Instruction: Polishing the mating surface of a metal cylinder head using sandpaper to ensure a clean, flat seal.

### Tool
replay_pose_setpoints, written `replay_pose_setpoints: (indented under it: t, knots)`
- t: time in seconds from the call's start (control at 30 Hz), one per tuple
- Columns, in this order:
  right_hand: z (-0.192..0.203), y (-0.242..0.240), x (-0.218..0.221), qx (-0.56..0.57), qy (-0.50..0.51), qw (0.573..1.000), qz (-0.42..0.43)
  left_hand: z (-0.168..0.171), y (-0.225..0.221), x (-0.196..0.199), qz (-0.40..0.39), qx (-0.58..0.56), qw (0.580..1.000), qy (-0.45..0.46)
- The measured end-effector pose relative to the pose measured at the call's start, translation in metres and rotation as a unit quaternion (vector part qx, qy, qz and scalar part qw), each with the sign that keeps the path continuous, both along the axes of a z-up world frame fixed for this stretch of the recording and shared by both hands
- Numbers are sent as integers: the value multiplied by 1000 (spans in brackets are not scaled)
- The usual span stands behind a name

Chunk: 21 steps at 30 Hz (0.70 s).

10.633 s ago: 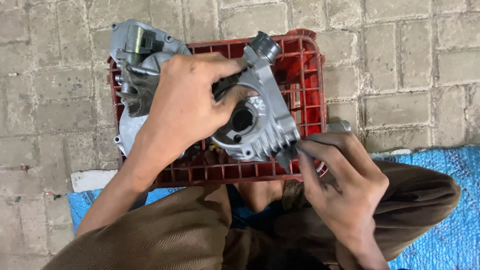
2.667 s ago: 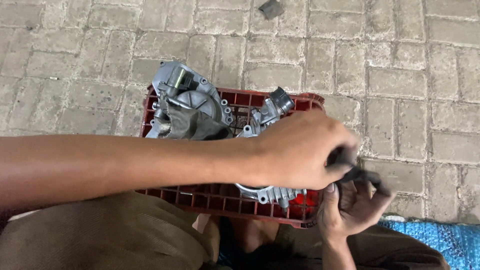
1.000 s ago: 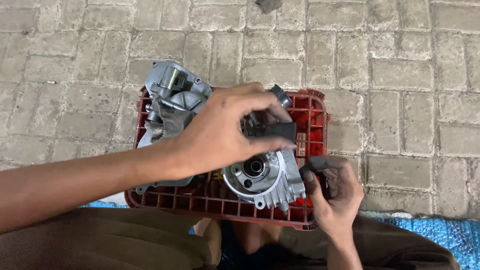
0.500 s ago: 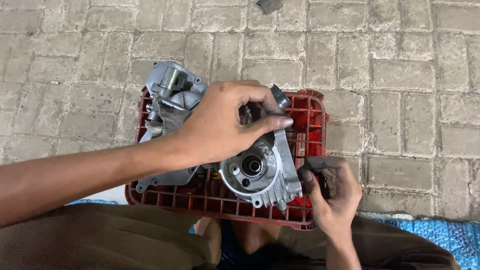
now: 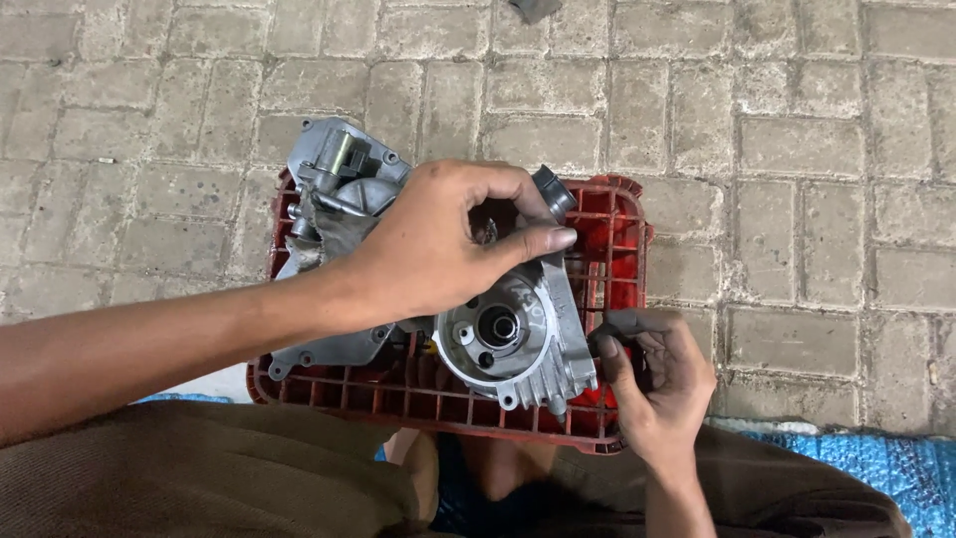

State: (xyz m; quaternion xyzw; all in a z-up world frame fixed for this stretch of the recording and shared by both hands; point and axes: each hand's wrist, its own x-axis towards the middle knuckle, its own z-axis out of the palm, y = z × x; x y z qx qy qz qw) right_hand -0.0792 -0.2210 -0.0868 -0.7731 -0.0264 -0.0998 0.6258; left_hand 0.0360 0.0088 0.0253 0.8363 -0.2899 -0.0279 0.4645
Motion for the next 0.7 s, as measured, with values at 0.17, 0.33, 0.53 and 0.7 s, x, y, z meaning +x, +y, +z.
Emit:
replay_pose_setpoints:
  t: [0.17,0.33,0.53,0.7]
  knots:
    - [-1,-1,0,2,9,1000,-1,0,-2,-4,5,-7,1000,-16]
    - [3,1,2,-22,-2,1000,0,3,-5,-8,-33,8,998,-55]
    - [4,2,3,-31,-23,999,-14,0,-9,-11,-38,0,994,-102]
    - [18,2,-10,-30,-67,997,-27,-9,-16,-12,-34,23,993,-115]
